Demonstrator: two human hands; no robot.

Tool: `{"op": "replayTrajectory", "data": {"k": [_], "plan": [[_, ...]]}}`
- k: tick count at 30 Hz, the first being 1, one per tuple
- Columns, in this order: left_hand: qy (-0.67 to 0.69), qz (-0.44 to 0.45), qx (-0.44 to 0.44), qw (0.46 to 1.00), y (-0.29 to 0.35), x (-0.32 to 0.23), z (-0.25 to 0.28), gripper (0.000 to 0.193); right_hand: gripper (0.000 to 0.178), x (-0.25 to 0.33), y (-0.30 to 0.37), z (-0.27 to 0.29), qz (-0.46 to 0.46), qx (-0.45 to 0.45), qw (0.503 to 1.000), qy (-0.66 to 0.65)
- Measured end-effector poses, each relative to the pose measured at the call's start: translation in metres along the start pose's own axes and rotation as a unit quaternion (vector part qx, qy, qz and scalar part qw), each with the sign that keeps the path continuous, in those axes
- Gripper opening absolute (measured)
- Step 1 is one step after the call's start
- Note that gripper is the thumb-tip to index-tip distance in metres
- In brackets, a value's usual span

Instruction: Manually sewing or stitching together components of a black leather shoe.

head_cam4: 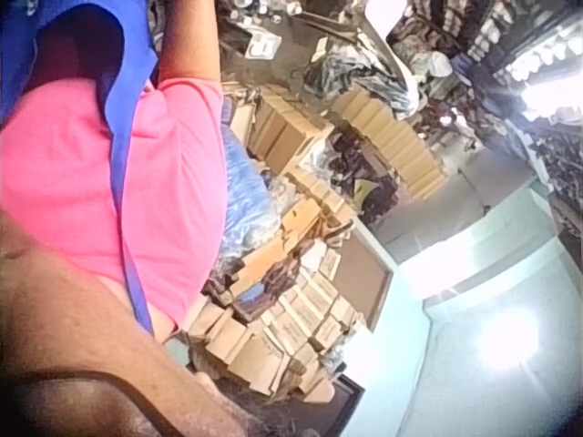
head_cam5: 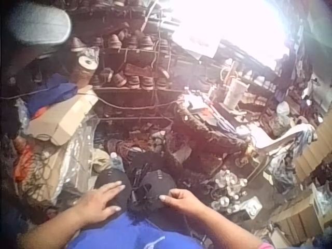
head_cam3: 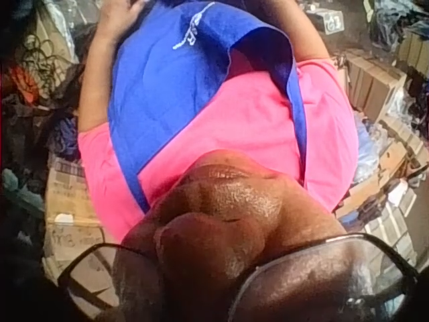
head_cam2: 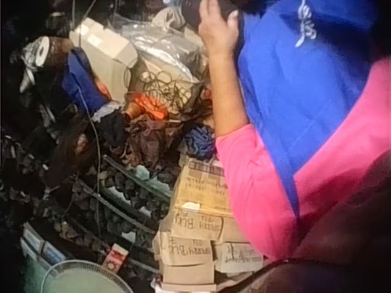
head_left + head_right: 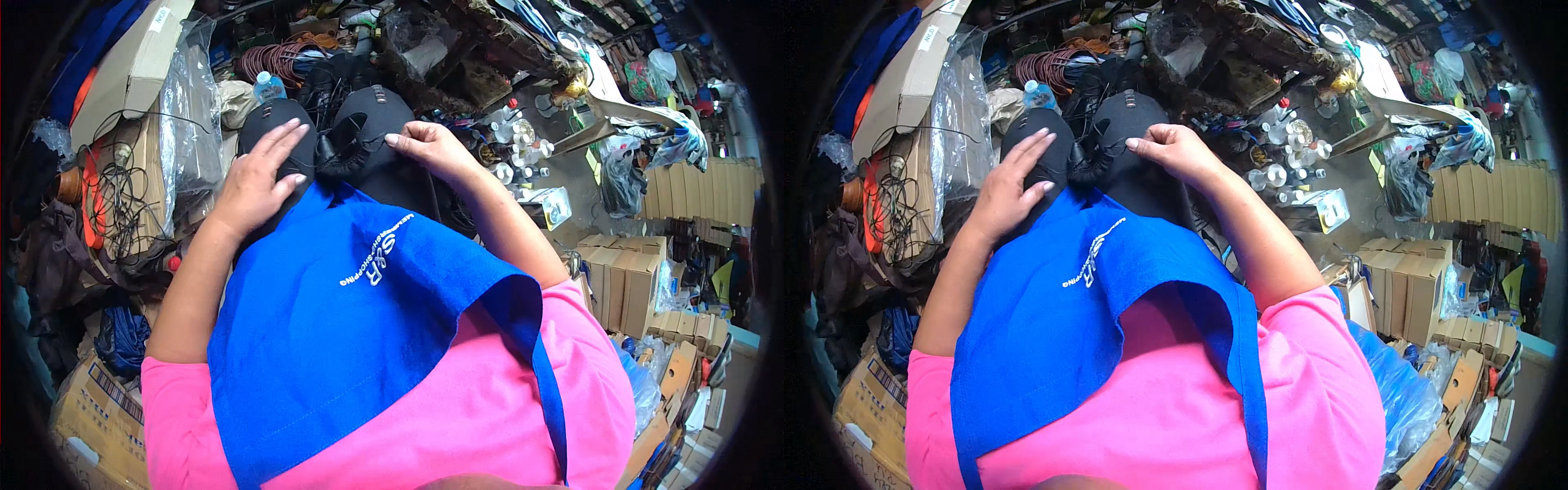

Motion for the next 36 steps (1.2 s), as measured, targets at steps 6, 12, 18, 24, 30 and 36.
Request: {"op": "replayTrajectory", "data": {"k": [6, 12, 18, 24, 30, 36], "plan": [[0.130, 0.043, 0.130, 0.982, -0.002, 0.009, 0.001, 0.012, 0.035, -0.011, -0.008, 0.018, 0.013, -0.059, 0.998, 0.000], [0.224, 0.265, 0.064, 0.936, 0.048, 0.078, 0.035, 0.020, 0.030, -0.030, -0.005, 0.041, 0.011, -0.091, 0.996, -0.019], [0.305, 0.178, -0.136, 0.926, 0.022, 0.059, 0.045, 0.034, 0.034, -0.011, 0.002, 0.061, 0.024, -0.134, 0.956, 0.260], [0.156, -0.039, 0.062, 0.985, -0.065, -0.020, -0.005, 0.036, 0.017, 0.037, -0.007, 0.023, 0.190, -0.031, 0.970, 0.149], [0.164, -0.061, 0.145, 0.974, -0.098, -0.006, -0.033, 0.019, 0.015, 0.047, -0.018, 0.016, 0.241, -0.008, 0.938, 0.250], [0.316, 0.037, 0.207, 0.925, -0.100, 0.005, -0.044, 0.020, 0.013, 0.031, -0.020, 0.005, 0.250, 0.001, 0.947, 0.200]]}}
Point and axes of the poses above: each hand's wrist, its own y-axis away from the middle knuckle, its own z-axis out of the back of the hand, x = y × z, the point moved 3 cm from there along -y, towards the middle knuckle, and after that the axes turned 4 degrees about y, right-handed, at the moved point
